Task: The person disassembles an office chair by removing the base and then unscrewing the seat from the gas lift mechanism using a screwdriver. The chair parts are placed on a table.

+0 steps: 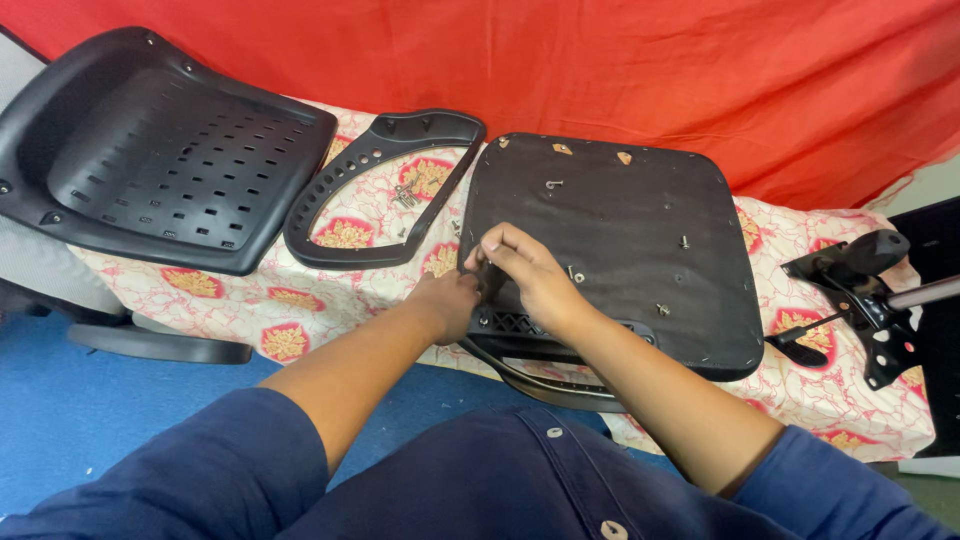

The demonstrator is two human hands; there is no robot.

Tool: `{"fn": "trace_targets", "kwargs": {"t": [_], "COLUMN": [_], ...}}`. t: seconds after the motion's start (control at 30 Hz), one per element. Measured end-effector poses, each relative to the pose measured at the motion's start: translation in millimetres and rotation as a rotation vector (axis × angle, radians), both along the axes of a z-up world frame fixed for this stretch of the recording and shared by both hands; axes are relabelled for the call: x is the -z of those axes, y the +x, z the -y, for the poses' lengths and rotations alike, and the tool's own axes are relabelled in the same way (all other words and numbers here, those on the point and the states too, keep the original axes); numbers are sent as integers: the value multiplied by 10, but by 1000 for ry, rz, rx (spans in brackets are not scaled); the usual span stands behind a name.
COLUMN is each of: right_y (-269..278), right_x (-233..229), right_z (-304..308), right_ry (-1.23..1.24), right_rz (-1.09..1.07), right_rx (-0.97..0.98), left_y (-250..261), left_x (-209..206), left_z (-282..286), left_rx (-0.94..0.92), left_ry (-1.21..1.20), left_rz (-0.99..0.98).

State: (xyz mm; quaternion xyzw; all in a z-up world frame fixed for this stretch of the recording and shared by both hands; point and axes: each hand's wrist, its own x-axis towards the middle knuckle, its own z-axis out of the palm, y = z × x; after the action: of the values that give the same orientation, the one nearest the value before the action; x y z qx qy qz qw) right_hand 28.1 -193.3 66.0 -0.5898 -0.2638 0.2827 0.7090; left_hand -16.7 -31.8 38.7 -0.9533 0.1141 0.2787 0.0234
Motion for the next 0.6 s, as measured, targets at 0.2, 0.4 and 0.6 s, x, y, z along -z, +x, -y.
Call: {"fn": "trace_targets", "kwargs": {"t": [0.2,0.4,0.6], "right_y": [19,-48,-34], "right_x": [44,35,-76], "right_z": [-17,-124,-150], "right_ry": [-12,-81,-47], "right_rz": [-48,142,161], "right_rx": [8,110,103], "left_y": [-28,7,29], "left_x": [22,121,304], "left_z": [-104,-181,-221], "left_rx": [16,-10,-3], "left_ry": [-87,-138,-170], "left_rz": [15,-14,-12]}}
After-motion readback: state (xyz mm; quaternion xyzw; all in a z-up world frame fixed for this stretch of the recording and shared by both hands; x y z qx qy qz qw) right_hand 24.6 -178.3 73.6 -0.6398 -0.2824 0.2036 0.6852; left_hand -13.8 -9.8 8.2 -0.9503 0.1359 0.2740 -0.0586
